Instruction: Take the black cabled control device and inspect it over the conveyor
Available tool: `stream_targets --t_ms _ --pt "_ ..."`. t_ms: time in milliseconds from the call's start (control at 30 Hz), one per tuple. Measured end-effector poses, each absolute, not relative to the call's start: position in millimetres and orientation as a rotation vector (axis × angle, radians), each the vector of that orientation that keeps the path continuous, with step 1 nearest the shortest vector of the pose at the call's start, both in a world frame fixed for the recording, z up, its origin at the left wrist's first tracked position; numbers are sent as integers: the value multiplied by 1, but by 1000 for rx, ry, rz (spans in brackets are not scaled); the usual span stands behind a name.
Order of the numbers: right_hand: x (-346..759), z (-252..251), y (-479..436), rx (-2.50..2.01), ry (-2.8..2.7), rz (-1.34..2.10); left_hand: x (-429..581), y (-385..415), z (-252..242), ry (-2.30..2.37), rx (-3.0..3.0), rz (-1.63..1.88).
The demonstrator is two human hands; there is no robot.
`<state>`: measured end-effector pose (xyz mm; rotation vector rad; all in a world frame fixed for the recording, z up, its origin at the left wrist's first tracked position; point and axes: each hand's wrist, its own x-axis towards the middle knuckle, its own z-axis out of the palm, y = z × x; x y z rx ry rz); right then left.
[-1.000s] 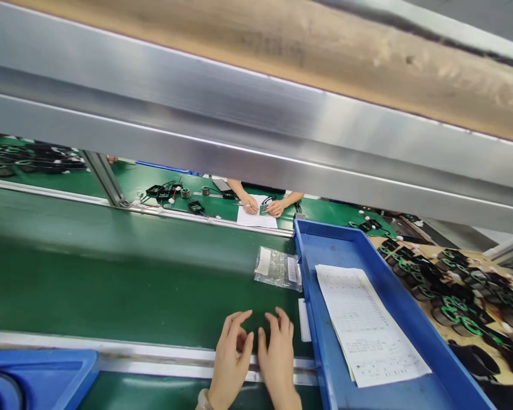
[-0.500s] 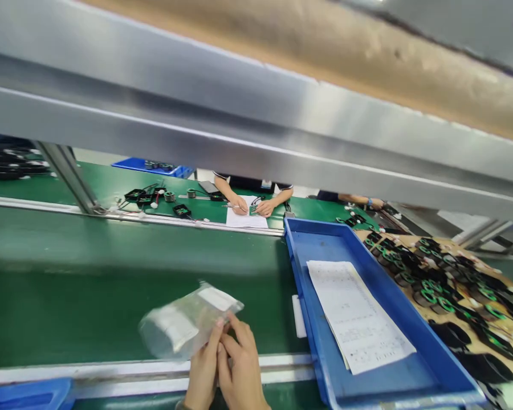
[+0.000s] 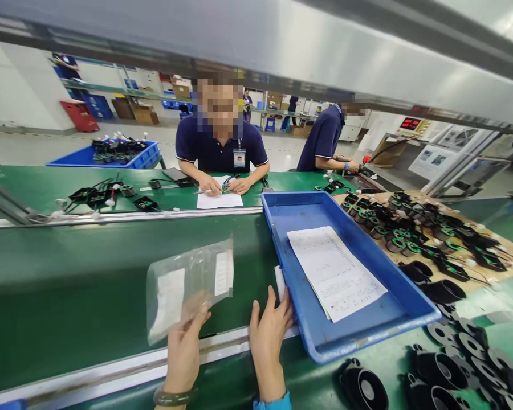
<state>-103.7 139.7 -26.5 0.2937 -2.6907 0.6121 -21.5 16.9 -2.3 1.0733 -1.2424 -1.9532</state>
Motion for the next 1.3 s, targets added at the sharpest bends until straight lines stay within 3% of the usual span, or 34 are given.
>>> stream_targets --t_ms 367,800,967,1300 --pt "-98 -30 143 301 -2777 528 -28 9 14 -917 1126 -1985" --pt "-95 -13 138 325 -2860 570 -30 12 18 -1075 1117 -2087" --pt "-94 -6 140 388 -2775 730 -32 14 24 -1119 1130 -2082" --pt "-95 -11 143 287 -2942 574 -29 13 21 -1203 1064 -2108"
